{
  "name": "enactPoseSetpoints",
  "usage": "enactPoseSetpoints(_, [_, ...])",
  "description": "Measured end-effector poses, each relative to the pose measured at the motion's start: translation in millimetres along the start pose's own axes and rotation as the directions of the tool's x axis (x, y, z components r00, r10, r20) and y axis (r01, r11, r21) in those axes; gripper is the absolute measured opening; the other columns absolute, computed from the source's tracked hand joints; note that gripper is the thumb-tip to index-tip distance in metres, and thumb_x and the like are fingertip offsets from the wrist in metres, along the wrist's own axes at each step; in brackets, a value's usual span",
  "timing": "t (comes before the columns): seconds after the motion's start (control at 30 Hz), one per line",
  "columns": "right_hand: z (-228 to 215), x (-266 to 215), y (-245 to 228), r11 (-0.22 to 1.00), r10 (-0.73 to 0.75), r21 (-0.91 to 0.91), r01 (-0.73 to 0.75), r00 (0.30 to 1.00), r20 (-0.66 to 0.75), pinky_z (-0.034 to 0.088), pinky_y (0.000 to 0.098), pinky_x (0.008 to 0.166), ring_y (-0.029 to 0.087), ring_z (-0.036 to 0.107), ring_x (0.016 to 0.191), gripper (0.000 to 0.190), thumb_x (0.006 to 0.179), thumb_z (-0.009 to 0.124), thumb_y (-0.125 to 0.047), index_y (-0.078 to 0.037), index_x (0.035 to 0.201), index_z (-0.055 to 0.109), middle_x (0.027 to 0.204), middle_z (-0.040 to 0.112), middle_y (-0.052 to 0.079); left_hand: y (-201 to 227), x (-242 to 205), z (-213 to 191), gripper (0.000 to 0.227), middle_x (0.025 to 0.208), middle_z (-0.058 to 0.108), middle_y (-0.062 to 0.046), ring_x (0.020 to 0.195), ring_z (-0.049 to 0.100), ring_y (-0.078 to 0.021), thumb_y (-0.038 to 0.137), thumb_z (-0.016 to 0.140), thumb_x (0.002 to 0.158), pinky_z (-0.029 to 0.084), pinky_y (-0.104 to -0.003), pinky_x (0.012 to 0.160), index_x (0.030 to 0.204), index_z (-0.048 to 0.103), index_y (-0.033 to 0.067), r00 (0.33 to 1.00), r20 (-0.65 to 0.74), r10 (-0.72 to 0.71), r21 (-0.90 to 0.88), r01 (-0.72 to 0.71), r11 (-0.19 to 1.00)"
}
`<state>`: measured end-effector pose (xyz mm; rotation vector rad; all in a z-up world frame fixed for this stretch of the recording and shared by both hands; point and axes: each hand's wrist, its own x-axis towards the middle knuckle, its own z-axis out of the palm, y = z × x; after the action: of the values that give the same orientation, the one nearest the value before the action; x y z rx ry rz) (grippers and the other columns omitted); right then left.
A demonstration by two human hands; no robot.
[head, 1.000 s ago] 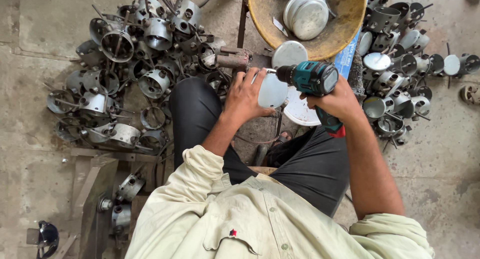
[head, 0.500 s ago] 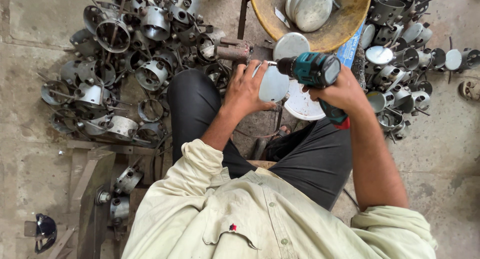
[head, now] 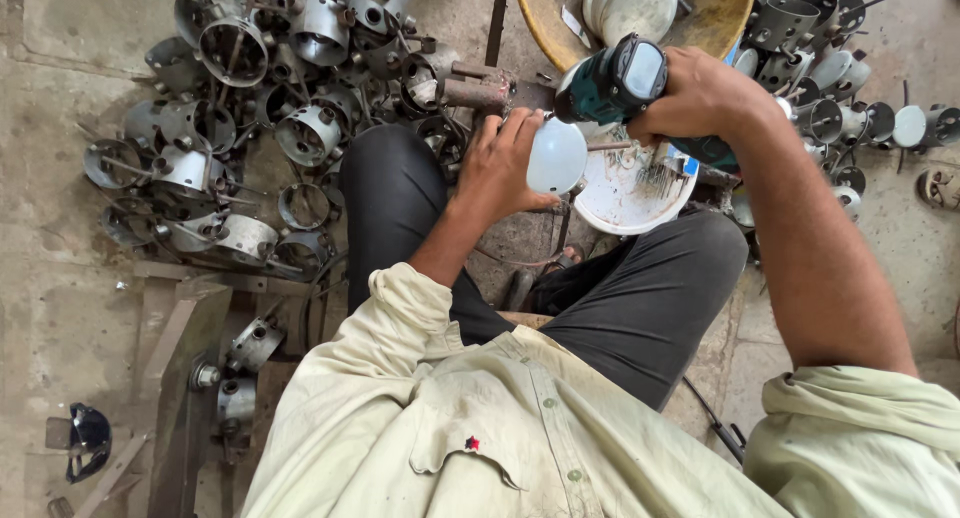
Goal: The person sits on the floor and uses a cordless drill to make holes in small circular metal discs. They pick up discs from a yellow bowl, drill them, and place the finished pieces into a pile on the floor. The person occasionally wipes the discs with a cloth.
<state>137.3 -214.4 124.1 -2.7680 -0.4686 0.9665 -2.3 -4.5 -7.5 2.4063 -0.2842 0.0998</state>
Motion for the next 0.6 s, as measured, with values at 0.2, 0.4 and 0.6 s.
enactPoseSetpoints(0.2, [-2.0, 3.1, 3.5, 0.991, 0.069, -0.123, -0.061, 0.996, 0.064, 0.062, 0.042, 0.082, 0.027, 0.074, 0.087, 0.043, 0.068, 0.081, -0.018, -0.005, 0.11, 0.077, 0.096, 0.078, 0.016, -2.4, 1.2, 3.5, 0.116, 0.132, 0.053, -0.01, 0.112, 0.054, -0.0338, 0.047, 0.102, 0.047, 0.049, -0.047, 0.101, 0.14, 0.05, 0.0021, 1.0, 0.029, 0.004, 0.014, -0.004, 1.0])
enactPoseSetpoints(0.4, [-5.2, -3.0, -10.6, 0.987, -0.067, -0.151, 0.063, 0.997, -0.023, 0.058, 0.0423, 0.08, 0.03, 0.071, 0.086, 0.054, 0.063, 0.084, -0.02, -0.005, 0.114, 0.071, 0.096, 0.075, 0.017, -1.5, 0.4, -2.2, 0.115, 0.137, 0.051, -0.007, 0.117, 0.053, -0.034, 0.047, 0.102, 0.046, 0.045, -0.053, 0.102, 0.14, 0.05, 0.0063, 1.0, 0.021, -0.008, -0.006, 0.008, 1.0])
enactPoseSetpoints(0.6, [-3.3, -3.6, -4.4, 0.99, 0.055, -0.13, -0.05, 0.998, 0.031, 0.061, 0.0453, 0.08, 0.032, 0.074, 0.089, 0.049, 0.065, 0.079, -0.016, -0.005, 0.112, 0.073, 0.099, 0.076, 0.018, 1.3, -1.0, -3.0, 0.117, 0.142, 0.049, -0.005, 0.123, 0.05, -0.035, 0.046, 0.102, 0.046, 0.039, -0.061, 0.107, 0.143, 0.047, 0.0102, 0.998, 0.043, -0.044, -0.039, 0.046, 0.998])
